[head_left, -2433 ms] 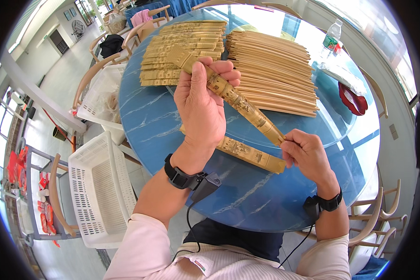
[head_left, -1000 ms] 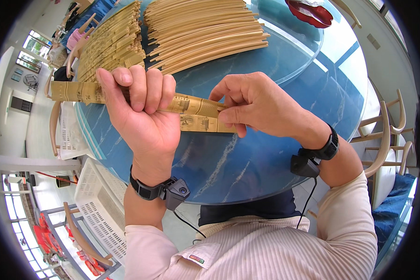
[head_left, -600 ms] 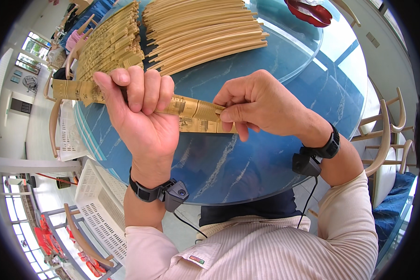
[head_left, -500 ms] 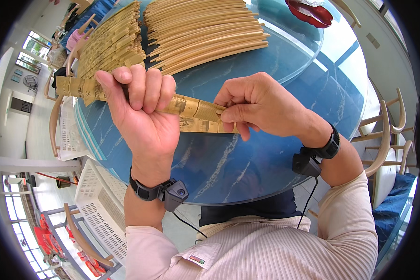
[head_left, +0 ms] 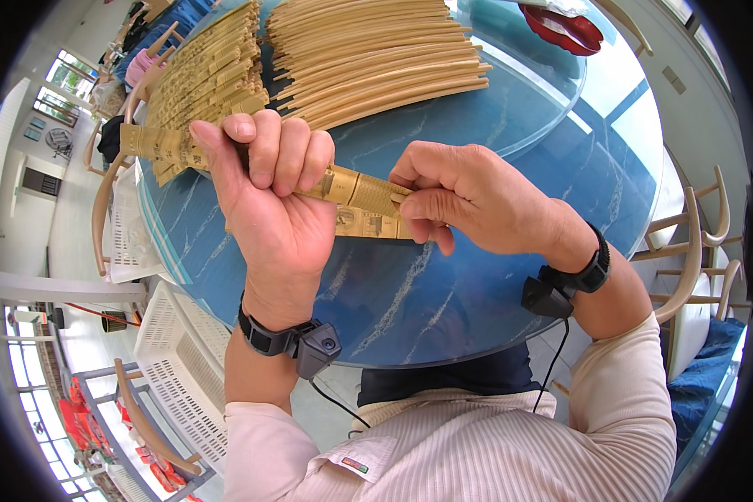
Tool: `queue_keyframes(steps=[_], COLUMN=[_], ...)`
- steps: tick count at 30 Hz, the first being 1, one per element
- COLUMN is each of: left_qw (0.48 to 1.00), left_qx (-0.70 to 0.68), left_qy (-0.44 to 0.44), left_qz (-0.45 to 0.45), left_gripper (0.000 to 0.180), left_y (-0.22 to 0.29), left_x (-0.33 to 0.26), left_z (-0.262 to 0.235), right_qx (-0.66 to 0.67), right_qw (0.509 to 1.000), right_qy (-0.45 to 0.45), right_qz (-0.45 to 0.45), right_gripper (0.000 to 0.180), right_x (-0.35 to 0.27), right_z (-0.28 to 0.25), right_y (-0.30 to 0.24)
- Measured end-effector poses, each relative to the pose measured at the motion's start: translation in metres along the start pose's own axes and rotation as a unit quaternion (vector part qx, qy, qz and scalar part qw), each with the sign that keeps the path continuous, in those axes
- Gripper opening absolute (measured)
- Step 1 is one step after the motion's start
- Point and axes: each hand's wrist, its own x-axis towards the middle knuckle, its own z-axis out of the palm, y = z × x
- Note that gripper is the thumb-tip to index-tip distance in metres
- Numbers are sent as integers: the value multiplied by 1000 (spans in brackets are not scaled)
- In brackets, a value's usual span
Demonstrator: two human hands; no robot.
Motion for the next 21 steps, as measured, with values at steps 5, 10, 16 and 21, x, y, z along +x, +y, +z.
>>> queue_keyframes(steps=[5, 10, 16, 21], left_qw=[1000, 998, 976, 950], left_qx=[-8, 48, 218, 308], left_qy=[-19, -35, 1, 18], left_qz=[-2, -7, -6, 57], left_gripper=[41, 47, 33, 23], left_y=[-5, -17, -42, -38], left_x=[0, -10, -22, -20], left_z=[8, 8, 22, 14], right_qx=[10, 43, 40, 31], right_qw=[1000, 998, 996, 986], right_qy=[4, 21, 75, 163], right_qz=[-7, 27, 26, 34], right_gripper=[9, 8, 8, 7], right_x=[-1, 5, 1, 8], right_z=[-1, 8, 5, 6], right_y=[4, 0, -3, -1])
